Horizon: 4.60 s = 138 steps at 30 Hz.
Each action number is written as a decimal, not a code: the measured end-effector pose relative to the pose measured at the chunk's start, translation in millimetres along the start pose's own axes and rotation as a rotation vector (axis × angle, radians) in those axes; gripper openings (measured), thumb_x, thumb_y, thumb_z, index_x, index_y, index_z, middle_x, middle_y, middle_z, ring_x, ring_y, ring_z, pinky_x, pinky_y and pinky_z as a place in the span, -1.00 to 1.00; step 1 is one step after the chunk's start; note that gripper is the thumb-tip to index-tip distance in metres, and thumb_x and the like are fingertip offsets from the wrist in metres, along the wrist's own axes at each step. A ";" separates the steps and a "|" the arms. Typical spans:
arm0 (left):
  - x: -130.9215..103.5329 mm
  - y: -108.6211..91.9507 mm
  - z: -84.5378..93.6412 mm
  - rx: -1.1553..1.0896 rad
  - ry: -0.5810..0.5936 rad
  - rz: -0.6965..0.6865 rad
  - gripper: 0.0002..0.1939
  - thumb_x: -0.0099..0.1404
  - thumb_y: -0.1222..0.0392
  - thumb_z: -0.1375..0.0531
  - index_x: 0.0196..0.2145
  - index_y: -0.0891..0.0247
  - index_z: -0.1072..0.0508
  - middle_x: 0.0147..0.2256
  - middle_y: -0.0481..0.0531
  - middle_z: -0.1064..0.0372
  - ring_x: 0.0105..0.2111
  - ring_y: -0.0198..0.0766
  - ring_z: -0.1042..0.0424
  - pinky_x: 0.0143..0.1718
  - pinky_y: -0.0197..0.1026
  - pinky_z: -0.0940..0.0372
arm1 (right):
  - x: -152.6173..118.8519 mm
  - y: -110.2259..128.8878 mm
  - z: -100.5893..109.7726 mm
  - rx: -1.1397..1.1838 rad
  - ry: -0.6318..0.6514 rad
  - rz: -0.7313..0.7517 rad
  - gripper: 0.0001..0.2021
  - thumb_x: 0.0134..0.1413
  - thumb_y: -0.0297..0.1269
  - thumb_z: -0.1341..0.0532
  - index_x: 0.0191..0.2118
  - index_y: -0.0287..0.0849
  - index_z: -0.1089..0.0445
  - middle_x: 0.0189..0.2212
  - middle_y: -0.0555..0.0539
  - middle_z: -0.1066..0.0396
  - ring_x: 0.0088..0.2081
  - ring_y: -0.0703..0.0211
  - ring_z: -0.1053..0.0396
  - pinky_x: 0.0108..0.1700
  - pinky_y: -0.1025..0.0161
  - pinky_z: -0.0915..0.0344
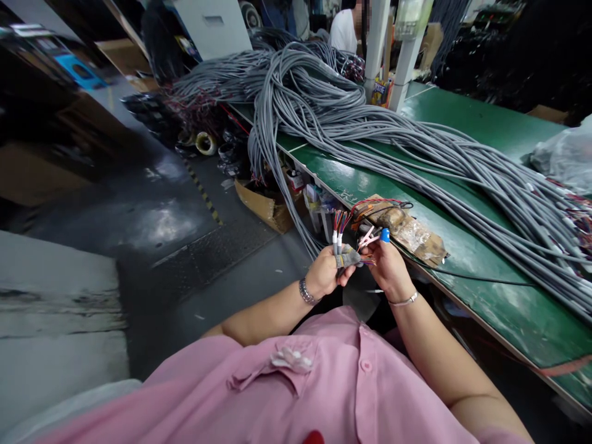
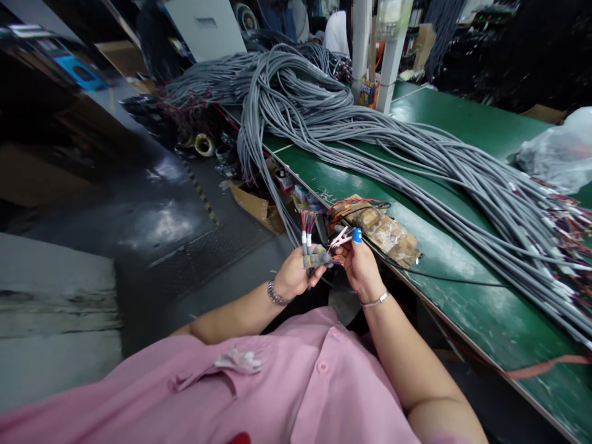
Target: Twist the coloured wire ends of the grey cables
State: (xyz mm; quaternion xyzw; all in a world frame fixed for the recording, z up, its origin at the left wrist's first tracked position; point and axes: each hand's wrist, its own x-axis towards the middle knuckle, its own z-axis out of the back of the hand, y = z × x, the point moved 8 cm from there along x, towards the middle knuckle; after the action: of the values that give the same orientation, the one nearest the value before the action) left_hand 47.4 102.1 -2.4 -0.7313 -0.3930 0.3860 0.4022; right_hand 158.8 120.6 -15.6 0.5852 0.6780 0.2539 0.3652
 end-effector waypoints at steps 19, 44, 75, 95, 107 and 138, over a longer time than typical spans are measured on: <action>-0.5 4.9 4.8 -0.032 -0.030 -0.008 -0.69 0.04 0.01 -0.28 -0.54 0.33 -0.35 -0.72 -0.09 -0.25 -0.82 -0.46 -0.10 -0.82 -0.37 0.07 | 6.8 -12.0 -4.7 0.181 0.002 -0.040 -0.47 -0.04 0.31 -0.13 -0.43 -0.15 -0.36 -0.51 0.00 -0.38 -0.56 0.30 -0.25 -0.52 0.32 -0.23; -7.6 5.4 4.7 -0.094 -0.170 -0.095 -0.70 0.10 0.00 -0.25 -0.48 0.33 -0.37 -0.67 -0.11 -0.27 -0.79 -0.47 -0.16 -0.79 -0.35 0.05 | -6.0 7.3 15.1 -0.138 -0.202 0.267 -0.60 0.05 0.11 -0.20 -0.43 -0.18 -0.43 -0.55 0.02 -0.37 -0.56 0.36 -0.19 -0.51 0.36 -0.17; -20.1 5.5 9.6 -0.061 -0.181 -0.066 -0.70 0.04 0.00 -0.28 -0.52 0.31 -0.35 -0.70 -0.10 -0.27 -0.80 -0.45 -0.15 -0.79 -0.36 0.03 | -1.6 -4.4 7.1 0.081 0.024 -0.105 -0.63 -0.05 0.09 -0.30 -0.35 -0.16 -0.43 -0.46 0.00 -0.44 -0.49 0.32 -0.32 -0.46 0.37 -0.31; 3.2 9.2 8.3 -0.051 -0.155 -0.026 -0.73 0.06 0.04 -0.24 -0.53 0.31 -0.35 -0.71 -0.11 -0.23 -0.82 -0.47 -0.12 -0.80 -0.37 0.08 | 1.0 7.3 -1.7 0.069 -0.040 0.055 -0.75 0.02 -0.07 -0.30 -0.43 -0.17 -0.41 -0.55 0.03 -0.35 -0.50 0.31 -0.26 -0.43 0.34 -0.24; 0.5 6.5 7.2 -0.076 -0.175 -0.012 -0.72 0.02 0.02 -0.26 -0.53 0.32 -0.37 -0.72 -0.10 -0.23 -0.82 -0.46 -0.12 -0.81 -0.36 0.08 | 1.7 5.7 -0.7 0.076 -0.033 0.058 -0.74 0.00 -0.05 -0.30 -0.43 -0.16 -0.41 -0.51 0.02 -0.39 -0.49 0.31 -0.28 -0.42 0.34 -0.26; -20.0 31.8 1.2 0.407 0.135 0.048 -0.77 0.17 0.13 -0.19 -0.54 0.34 -0.34 -0.67 -0.04 -0.35 -0.75 -0.42 -0.29 -0.74 -0.40 -0.03 | -46.2 15.8 -28.3 -0.867 0.329 0.289 -0.83 0.12 -0.17 -0.22 -0.33 -0.16 -0.46 -0.38 -0.05 -0.44 -0.34 0.18 -0.37 -0.21 0.21 -0.30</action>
State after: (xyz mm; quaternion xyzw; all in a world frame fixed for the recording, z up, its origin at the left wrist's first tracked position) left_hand 46.8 73.0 -26.3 -0.6683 -0.2614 0.4171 0.5577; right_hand 148.2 80.7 22.9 0.4195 0.4704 0.6502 0.4243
